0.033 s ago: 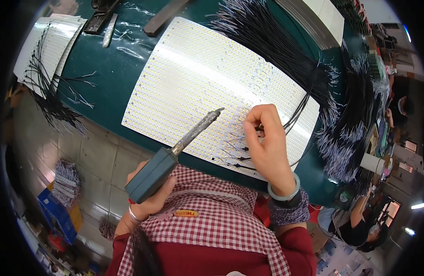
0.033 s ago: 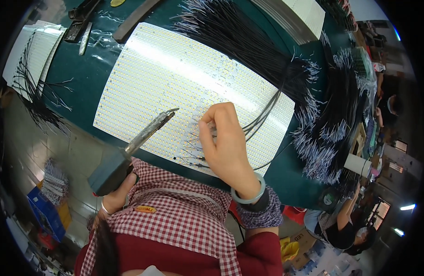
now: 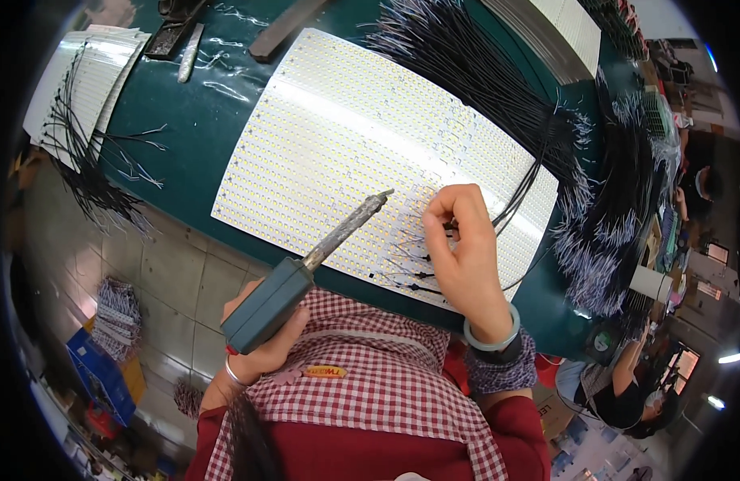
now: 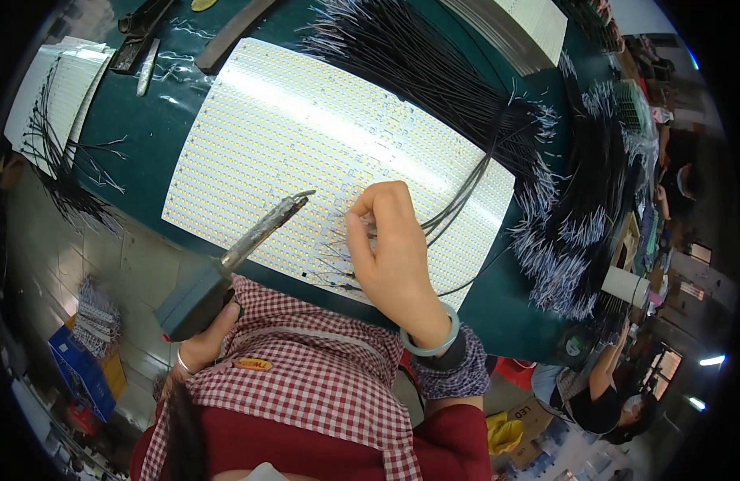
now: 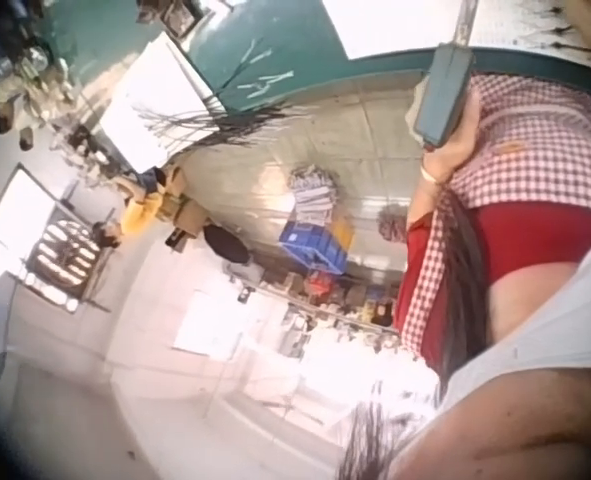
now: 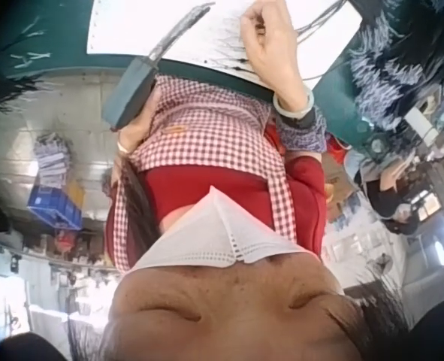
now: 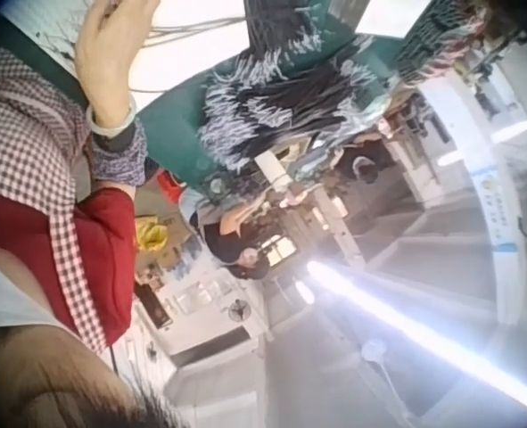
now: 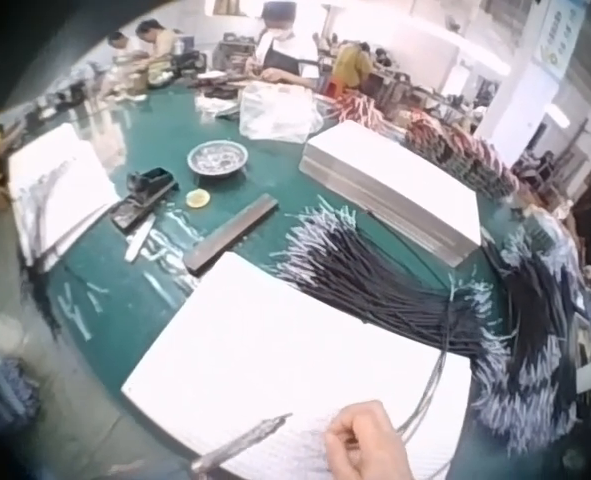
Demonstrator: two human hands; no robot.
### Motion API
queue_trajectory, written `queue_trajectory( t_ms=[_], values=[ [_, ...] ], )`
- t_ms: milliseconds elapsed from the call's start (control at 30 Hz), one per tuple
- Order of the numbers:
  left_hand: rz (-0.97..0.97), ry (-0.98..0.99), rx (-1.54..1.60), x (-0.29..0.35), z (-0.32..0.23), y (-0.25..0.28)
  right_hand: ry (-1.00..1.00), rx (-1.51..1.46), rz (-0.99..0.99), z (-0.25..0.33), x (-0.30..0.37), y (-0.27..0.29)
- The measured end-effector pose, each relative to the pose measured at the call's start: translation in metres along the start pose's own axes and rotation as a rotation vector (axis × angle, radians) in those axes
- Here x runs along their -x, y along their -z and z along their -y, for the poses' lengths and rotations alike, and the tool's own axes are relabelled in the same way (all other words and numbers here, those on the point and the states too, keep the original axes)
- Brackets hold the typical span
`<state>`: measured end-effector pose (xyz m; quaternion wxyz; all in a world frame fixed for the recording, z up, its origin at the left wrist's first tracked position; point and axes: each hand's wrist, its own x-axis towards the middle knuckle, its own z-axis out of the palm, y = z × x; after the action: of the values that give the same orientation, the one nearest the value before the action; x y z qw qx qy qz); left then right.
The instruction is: The person solders wires to LED light boards with a soldering iron and solder wire.
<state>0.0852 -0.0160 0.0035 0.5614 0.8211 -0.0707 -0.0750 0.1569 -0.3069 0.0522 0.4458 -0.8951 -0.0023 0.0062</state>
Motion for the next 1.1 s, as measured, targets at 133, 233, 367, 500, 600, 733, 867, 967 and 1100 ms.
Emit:
queue_trajectory(
  t_ms=[133, 233, 367, 500, 600, 733, 867, 967, 1100],
  values=[
    [0.048, -0.058, -0.025, -0.001, -0.001, -0.004, -0.018, -0.012, -0.026, -0.009, 0.013, -0.007],
    [0.081, -0.041, -0.001, -0.002, -0.006, -0.005, 0.002, 0.006, -0.058, -0.010, 0.016, -0.008],
    [0.089, -0.144, -0.050, -0.009, -0.013, -0.004, 0.000, 0.019, -0.063, -0.011, 0.015, -0.008],
    [0.092, -0.152, -0.040, -0.016, -0.019, -0.008, -0.021, 0.031, -0.027, -0.012, 0.011, -0.007],
    [0.112, -0.164, -0.076, -0.020, -0.022, -0.007, -0.035, 0.044, 0.002, -0.011, 0.009, -0.005],
    [0.104, -0.201, -0.094, -0.023, -0.024, -0.008, -0.053, 0.048, 0.020, -0.010, 0.007, -0.004],
    [0.096, -0.176, -0.089, -0.023, -0.025, -0.010, -0.043, 0.055, 0.028, -0.011, 0.005, -0.004],
    [0.104, -0.147, -0.069, -0.024, -0.026, -0.010, -0.040, 0.057, 0.027, -0.011, 0.005, -0.004],
    [0.107, -0.192, -0.100, -0.025, -0.026, -0.009, -0.046, 0.061, 0.021, -0.012, 0.005, -0.005]
  ],
)
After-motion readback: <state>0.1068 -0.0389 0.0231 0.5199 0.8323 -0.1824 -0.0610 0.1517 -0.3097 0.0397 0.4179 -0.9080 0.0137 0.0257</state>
